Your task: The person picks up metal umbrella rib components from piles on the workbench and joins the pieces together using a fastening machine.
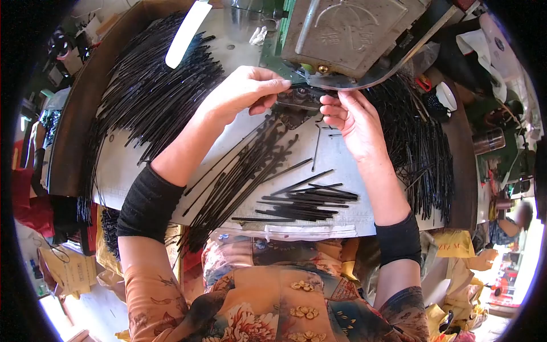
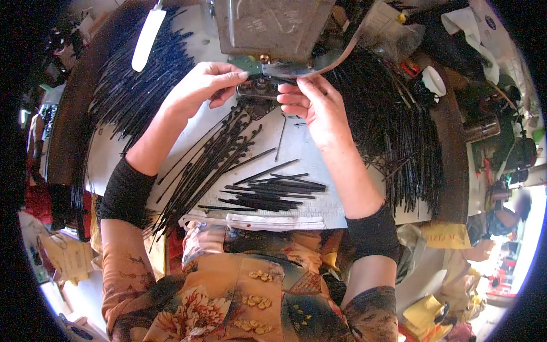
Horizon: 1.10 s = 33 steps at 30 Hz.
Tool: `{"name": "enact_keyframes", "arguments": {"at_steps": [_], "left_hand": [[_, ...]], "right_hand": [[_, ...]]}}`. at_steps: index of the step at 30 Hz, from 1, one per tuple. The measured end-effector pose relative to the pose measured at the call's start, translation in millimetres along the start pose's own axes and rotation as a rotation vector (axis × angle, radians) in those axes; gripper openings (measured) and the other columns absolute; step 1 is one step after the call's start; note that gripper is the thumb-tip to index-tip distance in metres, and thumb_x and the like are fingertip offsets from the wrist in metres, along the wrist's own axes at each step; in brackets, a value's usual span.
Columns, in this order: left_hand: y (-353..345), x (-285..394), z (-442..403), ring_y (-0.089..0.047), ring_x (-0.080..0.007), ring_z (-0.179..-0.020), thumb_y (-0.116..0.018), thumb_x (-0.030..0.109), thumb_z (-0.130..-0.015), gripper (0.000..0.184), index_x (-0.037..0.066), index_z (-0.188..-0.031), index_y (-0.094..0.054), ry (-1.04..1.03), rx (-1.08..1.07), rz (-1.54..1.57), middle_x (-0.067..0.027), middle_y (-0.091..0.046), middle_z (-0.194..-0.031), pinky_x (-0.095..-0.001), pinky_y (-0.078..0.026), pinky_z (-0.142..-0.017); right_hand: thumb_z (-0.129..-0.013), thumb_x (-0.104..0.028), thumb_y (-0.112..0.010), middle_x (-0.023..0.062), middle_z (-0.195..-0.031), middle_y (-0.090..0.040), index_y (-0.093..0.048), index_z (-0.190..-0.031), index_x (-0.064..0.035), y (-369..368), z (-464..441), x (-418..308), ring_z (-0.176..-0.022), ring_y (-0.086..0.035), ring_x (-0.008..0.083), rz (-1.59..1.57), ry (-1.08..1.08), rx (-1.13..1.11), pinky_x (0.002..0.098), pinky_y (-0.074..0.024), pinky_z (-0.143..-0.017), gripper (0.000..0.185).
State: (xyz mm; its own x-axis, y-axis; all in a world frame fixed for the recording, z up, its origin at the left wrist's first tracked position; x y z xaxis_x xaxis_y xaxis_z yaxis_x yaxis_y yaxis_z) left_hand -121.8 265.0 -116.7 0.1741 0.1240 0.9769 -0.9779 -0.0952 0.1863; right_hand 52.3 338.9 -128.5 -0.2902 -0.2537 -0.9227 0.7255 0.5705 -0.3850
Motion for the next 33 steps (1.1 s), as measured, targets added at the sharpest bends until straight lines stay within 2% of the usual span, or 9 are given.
{"name": "enact_keyframes", "arguments": {"at_steps": [11, 22, 25, 26, 29, 30, 31, 33], "left_hand": [[-2, 5, 2, -0.031, -0.0038, -0.038, -0.062, 0.029, -0.084, 0.032, -0.002, -0.090, -0.063, 0.035, 0.006, 0.019, 0.0045, -0.037, -0.047, -0.0226, -0.019, -0.037], [-3, 14, 7, -0.030, -0.0035, -0.038, -0.062, 0.029, -0.084, 0.032, -0.003, -0.090, -0.064, -0.015, 0.010, -0.039, 0.0057, -0.034, -0.046, -0.0229, -0.018, -0.036], [-2, 13, 10, -0.031, -0.0029, -0.039, -0.063, 0.027, -0.084, 0.030, -0.003, -0.088, -0.066, -0.008, -0.065, -0.052, 0.0051, -0.037, -0.046, -0.0221, -0.019, -0.036], [-2, 11, 13, -0.031, -0.0029, -0.039, -0.063, 0.027, -0.084, 0.029, -0.002, -0.087, -0.066, 0.000, -0.085, -0.065, 0.0049, -0.038, -0.046, -0.0218, -0.020, -0.035], [-9, 5, 17, -0.032, -0.0030, -0.039, -0.064, 0.026, -0.084, 0.028, -0.002, -0.084, -0.067, 0.030, -0.152, -0.115, 0.0044, -0.040, -0.046, -0.0213, -0.022, -0.035], [-13, 2, 18, -0.033, -0.0031, -0.039, -0.064, 0.026, -0.084, 0.028, -0.002, -0.083, -0.067, 0.040, -0.175, -0.132, 0.0042, -0.041, -0.046, -0.0211, -0.022, -0.035], [-18, 0, 20, -0.034, -0.0033, -0.039, -0.064, 0.027, -0.084, 0.029, -0.002, -0.084, -0.067, 0.053, -0.214, -0.107, 0.0040, -0.041, -0.046, -0.0216, -0.023, -0.035], [-28, -4, 21, -0.037, -0.0038, -0.040, -0.065, 0.028, -0.083, 0.031, -0.002, -0.087, -0.067, 0.069, -0.267, -0.176, 0.0023, -0.045, -0.048, -0.0211, -0.027, -0.036]], "right_hand": [[-0.090, -0.016, -0.053, 0.0190, -0.092, -0.064, -0.052, -0.107, 0.0007, 4, -1, 5, -0.077, -0.066, 0.0234, -0.013, -0.045, -0.002, 0.0304, -0.0561, -0.062, 0.024], [-0.090, -0.015, -0.053, 0.0198, -0.097, -0.062, -0.051, -0.112, 0.0016, 10, -4, 3, -0.079, -0.066, 0.0249, -0.044, -0.022, 0.010, 0.0317, -0.0565, -0.066, 0.028], [-0.089, -0.017, -0.055, 0.0172, -0.098, -0.063, -0.051, -0.112, 0.0012, 13, 0, -13, -0.083, -0.065, 0.0237, 0.155, 0.129, 0.088, 0.0311, -0.0549, -0.071, 0.030], [-0.086, -0.017, -0.060, 0.0132, -0.097, -0.063, -0.056, -0.106, 0.0009, 11, 1, -21, -0.085, -0.063, 0.0190, 0.324, 0.195, 0.093, 0.0286, -0.0517, -0.073, 0.027], [-0.082, -0.017, -0.066, 0.0091, -0.096, -0.064, -0.062, -0.097, -0.0012, -17, 14, -27, -0.084, -0.061, 0.0145, 0.877, 0.291, -0.042, 0.0265, -0.0490, -0.073, 0.022], [-0.078, -0.015, -0.069, 0.0061, -0.091, -0.064, -0.064, -0.093, -0.0027, -37, 22, -30, -0.082, -0.060, 0.0128, 1.018, 0.377, -0.098, 0.0264, -0.0476, -0.072, 0.020], [-0.076, -0.014, -0.068, 0.0066, -0.084, -0.063, -0.063, -0.092, -0.0037, -50, 28, -27, -0.079, -0.061, 0.0181, 1.057, 0.424, -0.174, 0.0292, -0.0473, -0.071, 0.019], [-0.075, -0.012, -0.066, 0.0088, -0.081, -0.061, -0.062, -0.089, -0.0028, -69, 37, -24, -0.076, -0.059, 0.0244, 1.267, 0.578, -0.311, 0.0325, -0.0469, -0.069, 0.017]]}}
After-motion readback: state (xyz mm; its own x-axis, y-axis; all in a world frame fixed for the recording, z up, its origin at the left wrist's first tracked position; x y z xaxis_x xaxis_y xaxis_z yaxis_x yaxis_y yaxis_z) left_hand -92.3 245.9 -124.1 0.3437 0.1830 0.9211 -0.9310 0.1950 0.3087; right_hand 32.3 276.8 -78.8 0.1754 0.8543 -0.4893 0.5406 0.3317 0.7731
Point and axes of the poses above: each hand's wrist, its own z-axis away from the middle knuckle, its own y-axis out of the back of the hand, x = y × z, the point moved 8 cm from there along -z, towards the middle knuckle
